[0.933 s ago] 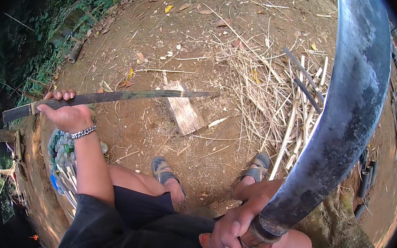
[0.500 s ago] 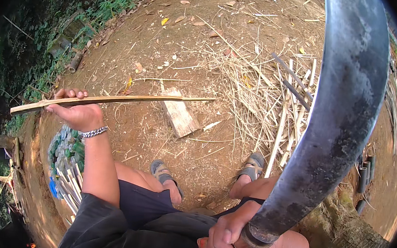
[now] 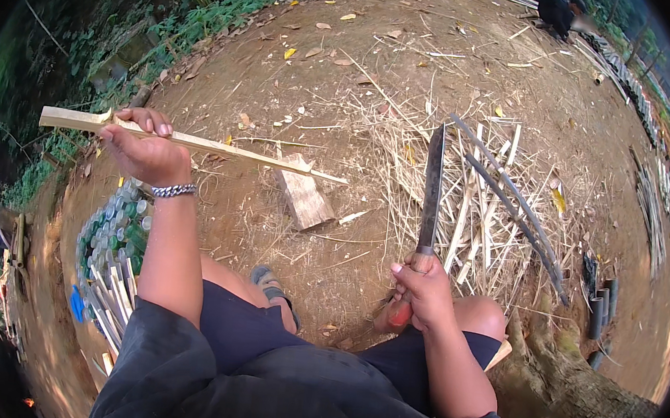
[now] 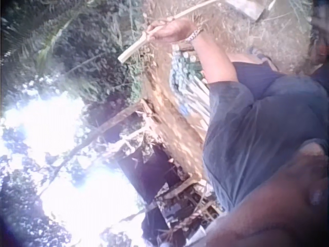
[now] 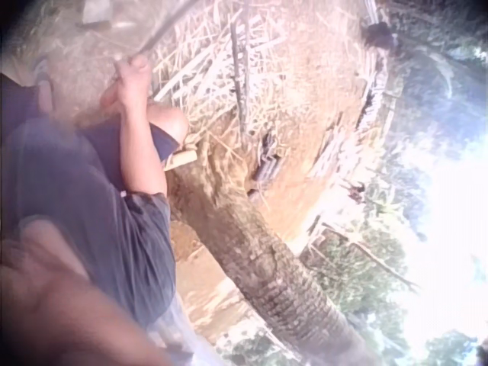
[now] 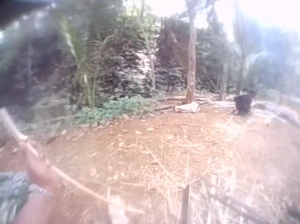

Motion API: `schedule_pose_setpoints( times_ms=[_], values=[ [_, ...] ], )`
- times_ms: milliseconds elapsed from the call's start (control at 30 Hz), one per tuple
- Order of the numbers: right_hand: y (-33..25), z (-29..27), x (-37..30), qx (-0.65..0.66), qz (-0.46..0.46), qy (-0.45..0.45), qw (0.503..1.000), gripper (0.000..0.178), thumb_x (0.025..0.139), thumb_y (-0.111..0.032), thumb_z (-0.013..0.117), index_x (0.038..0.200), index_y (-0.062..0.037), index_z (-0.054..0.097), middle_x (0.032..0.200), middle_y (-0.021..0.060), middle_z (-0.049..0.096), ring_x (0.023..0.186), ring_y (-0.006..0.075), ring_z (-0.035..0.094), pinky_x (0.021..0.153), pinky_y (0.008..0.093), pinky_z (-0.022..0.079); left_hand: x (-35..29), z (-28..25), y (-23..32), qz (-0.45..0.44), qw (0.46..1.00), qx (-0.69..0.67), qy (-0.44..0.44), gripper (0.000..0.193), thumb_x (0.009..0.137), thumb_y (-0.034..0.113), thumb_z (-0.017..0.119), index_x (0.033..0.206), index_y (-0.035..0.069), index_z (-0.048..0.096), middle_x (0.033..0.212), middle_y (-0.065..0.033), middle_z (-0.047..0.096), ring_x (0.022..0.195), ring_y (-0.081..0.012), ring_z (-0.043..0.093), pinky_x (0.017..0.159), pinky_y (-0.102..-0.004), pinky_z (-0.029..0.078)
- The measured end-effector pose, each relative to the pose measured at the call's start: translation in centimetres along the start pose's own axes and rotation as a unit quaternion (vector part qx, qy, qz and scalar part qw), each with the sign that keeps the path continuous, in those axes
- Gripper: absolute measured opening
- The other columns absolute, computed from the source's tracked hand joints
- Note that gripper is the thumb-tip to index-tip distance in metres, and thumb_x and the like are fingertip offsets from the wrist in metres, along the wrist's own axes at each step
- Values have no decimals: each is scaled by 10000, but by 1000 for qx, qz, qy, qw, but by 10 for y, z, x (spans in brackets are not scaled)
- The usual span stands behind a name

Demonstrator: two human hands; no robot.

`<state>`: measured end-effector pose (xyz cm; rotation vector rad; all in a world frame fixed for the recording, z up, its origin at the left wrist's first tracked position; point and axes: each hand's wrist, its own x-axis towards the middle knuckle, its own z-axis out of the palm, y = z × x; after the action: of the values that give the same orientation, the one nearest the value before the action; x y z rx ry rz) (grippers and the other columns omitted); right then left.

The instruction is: The person uses a blade to shave thin strips of wood from a bamboo piece, then continues to shave down a long bamboo strip while holding it against a wooden block.

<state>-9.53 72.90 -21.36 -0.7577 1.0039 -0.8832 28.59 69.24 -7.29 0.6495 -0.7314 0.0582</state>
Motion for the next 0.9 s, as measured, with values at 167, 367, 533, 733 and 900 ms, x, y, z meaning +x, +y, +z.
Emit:
schedule_pose_setpoints(
  times_ms=[167, 367, 533, 733, 900],
  values=[
    [8, -11, -1, -61, -23, 12, 998, 228, 836, -69, 730, 875, -63, 505, 665, 7, 544, 521, 102, 517, 488, 246, 431, 12, 9, 38, 36, 998, 7, -48, 524, 966, 591, 477, 977, 66, 467, 668, -20, 407, 542, -105, 410, 479, -232, 350],
    [3, -9, -8, -79, -39, 18, 996, 228, 839, -102, 735, 835, -60, 512, 647, 4, 540, 532, 101, 518, 490, 259, 430, 19, 21, 65, 52, 996, -7, -69, 512, 970, 580, 474, 955, 68, 475, 653, -13, 408, 532, -114, 413, 490, -248, 357],
    [0, -13, -7, -134, -62, 15, 989, 230, 837, -113, 740, 823, -55, 518, 644, 3, 540, 527, 99, 517, 482, 262, 427, 2, 25, 38, 45, 996, -9, -76, 501, 987, 561, 453, 992, 61, 483, 709, -29, 459, 572, -122, 453, 550, -287, 443],
    [14, -17, 3, -165, -62, 32, 984, 250, 839, -123, 740, 823, -70, 495, 647, 5, 544, 516, 98, 514, 478, 272, 433, -30, 27, 9, 1, 995, 38, -90, 423, 977, 476, 548, 993, 59, 475, 745, -12, 476, 606, -116, 499, 564, -277, 487],
    [48, -21, 5, -294, -97, 57, 949, 269, 847, -178, 732, 913, -46, 507, 648, 44, 546, 524, 164, 552, 507, 314, 455, -4, 17, 39, -84, 995, -36, -47, 361, 969, 430, 593, 882, 93, 499, 632, 22, 388, 523, -72, 391, 460, -229, 327]
  ],
)
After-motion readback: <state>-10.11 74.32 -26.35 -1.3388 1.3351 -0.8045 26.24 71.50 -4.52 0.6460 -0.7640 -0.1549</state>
